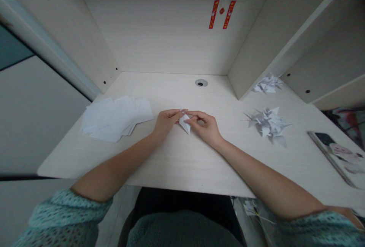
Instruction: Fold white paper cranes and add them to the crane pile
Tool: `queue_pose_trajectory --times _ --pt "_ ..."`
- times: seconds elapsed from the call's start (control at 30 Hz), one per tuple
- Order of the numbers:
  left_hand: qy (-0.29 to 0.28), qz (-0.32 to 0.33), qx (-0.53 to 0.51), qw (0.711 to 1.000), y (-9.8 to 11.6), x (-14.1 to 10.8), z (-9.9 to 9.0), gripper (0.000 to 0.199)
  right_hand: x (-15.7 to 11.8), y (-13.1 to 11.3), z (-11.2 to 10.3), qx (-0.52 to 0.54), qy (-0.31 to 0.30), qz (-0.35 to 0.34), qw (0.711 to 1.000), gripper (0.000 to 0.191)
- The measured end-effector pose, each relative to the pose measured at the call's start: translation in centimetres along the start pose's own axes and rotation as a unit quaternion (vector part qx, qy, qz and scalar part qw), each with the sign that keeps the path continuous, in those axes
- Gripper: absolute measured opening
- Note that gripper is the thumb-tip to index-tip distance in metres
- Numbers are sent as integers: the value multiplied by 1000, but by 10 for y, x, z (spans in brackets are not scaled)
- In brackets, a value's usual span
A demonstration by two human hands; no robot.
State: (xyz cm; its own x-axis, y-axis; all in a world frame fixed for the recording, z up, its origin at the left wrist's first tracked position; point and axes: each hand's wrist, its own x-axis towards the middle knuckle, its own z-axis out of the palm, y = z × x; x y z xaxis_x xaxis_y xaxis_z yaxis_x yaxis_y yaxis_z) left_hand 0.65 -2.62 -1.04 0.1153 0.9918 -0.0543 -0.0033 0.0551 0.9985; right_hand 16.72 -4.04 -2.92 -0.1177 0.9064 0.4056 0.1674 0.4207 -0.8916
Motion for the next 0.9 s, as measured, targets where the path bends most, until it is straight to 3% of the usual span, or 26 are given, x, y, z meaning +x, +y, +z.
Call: queue_pose_trajectory --times 0.17,0.57,0.9 --pt "-4 -6 -27 1000 0 0 2 39 -1 -4 -1 1 -13 2 1000 48" --pt "20 -22 -81 996 3 0 7 40 -1 -2 -1 -8 -17 -9 1000 41" --pt "59 23 -69 996 -1 -3 7 36 0 -2 1 35 -38 2 999 43"
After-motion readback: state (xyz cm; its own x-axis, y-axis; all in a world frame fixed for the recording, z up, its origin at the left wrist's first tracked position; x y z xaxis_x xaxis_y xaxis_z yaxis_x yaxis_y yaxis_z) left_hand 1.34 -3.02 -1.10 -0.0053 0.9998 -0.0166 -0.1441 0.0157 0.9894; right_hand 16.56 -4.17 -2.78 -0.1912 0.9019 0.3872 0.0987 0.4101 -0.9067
